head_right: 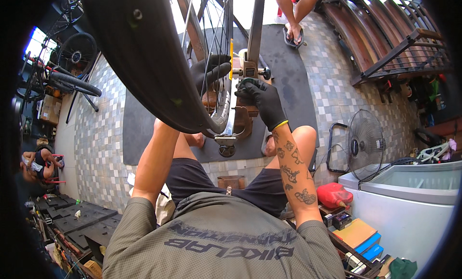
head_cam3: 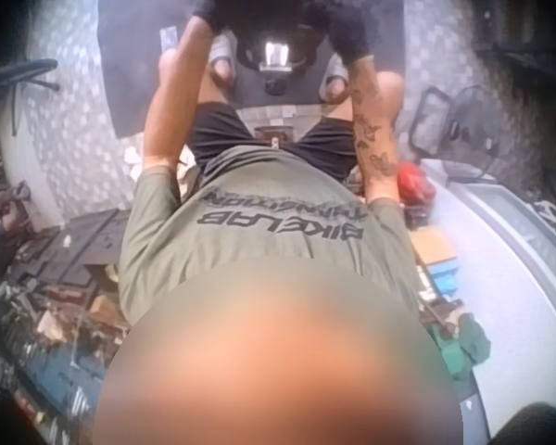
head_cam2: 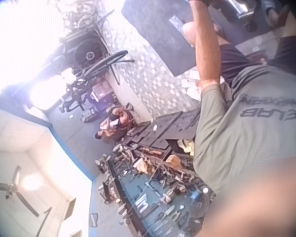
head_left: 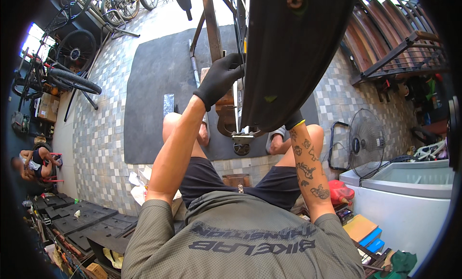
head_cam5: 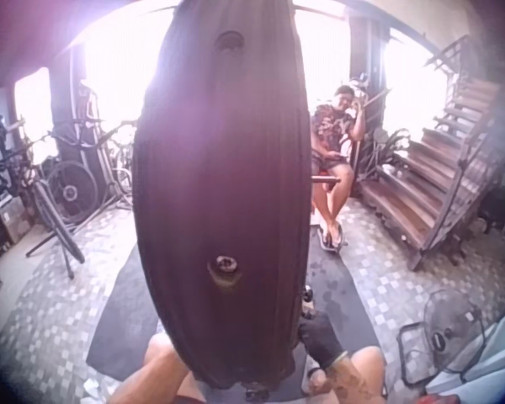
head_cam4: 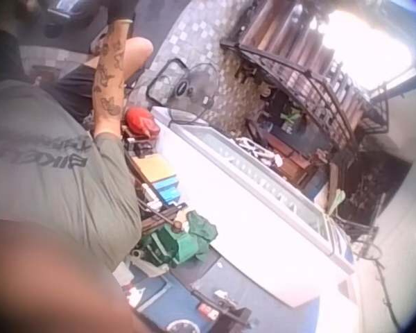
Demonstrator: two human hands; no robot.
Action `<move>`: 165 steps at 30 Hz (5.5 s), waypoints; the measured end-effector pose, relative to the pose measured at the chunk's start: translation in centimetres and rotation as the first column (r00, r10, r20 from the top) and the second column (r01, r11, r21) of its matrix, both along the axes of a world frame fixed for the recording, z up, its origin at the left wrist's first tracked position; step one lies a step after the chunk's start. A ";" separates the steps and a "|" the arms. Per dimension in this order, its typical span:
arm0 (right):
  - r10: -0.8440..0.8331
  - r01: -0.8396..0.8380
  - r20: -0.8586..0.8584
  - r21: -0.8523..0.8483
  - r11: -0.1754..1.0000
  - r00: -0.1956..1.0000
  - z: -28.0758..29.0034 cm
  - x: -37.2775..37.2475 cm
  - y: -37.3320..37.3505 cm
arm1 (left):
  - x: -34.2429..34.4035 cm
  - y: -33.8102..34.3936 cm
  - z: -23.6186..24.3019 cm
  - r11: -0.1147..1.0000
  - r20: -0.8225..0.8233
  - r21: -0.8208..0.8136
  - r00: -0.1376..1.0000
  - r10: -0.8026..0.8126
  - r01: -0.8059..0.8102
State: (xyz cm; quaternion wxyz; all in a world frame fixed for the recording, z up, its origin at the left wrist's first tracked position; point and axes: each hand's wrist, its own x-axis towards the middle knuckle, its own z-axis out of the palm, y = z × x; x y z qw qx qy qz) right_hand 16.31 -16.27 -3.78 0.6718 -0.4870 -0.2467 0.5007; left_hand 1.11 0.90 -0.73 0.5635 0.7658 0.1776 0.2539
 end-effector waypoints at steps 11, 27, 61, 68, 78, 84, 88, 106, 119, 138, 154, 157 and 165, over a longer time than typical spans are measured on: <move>-0.044 0.052 0.163 -0.048 0.997 0.986 -1.9 0.9 1.6 | -1.1 -2.7 3.7 0.999 0.007 -0.032 1.000 -0.008 0.008; 0.004 -0.011 0.342 0.020 1.000 0.940 -1.8 1.7 -3.3 | -1.2 -2.3 3.4 0.999 0.105 -0.016 0.994 0.040 -0.038; 0.016 -0.023 0.427 0.012 1.000 0.904 -0.4 0.3 -4.3 | -3.5 1.4 -1.9 0.850 -0.158 0.366 0.875 0.457 -0.379; -0.007 -0.003 0.390 0.023 1.000 0.921 -0.7 0.2 -4.4 | -2.5 3.3 -4.2 0.875 -0.121 0.340 0.907 0.403 -0.344; -0.013 -0.005 0.419 0.043 0.999 0.908 -0.4 0.1 -4.6 | -3.5 1.3 -3.0 0.875 0.001 0.323 0.924 0.382 -0.362; 0.001 -0.004 0.407 0.006 1.000 0.914 -0.2 0.0 -4.7 | -2.9 1.5 -2.4 0.911 -0.149 0.223 0.911 0.385 -0.348; 0.000 0.017 0.459 -0.032 0.999 0.888 -0.4 -0.1 -4.8 | -2.8 1.2 -2.0 0.925 -0.065 0.190 0.936 0.347 -0.330; 0.070 -0.062 0.045 -0.161 0.985 0.997 -5.5 1.5 -5.3 | -2.3 -0.4 0.3 0.835 0.126 -0.542 0.972 0.197 -0.099; -0.040 0.039 -0.020 -0.073 0.997 0.999 -8.1 1.1 -4.8 | -2.2 -3.0 2.2 0.929 0.101 -0.356 0.984 0.148 -0.104; -0.234 0.290 0.328 -0.134 0.948 0.915 -13.4 2.3 -2.2 | -2.0 -4.7 4.2 0.899 0.061 -0.436 0.998 0.001 0.026; -0.148 0.696 0.920 -0.161 0.700 0.362 -20.9 8.4 4.2 | -3.5 -6.8 5.2 0.956 0.022 -0.291 0.999 0.047 -0.039; -0.085 0.644 0.916 -0.207 0.737 0.392 -20.3 8.6 3.8 | -4.1 -8.1 5.1 0.937 0.039 -0.342 0.995 0.089 -0.071; -0.227 0.586 0.763 -0.235 0.775 0.606 -17.4 13.6 8.3 | -5.0 -4.3 6.4 0.765 0.322 -0.178 0.698 0.640 -0.619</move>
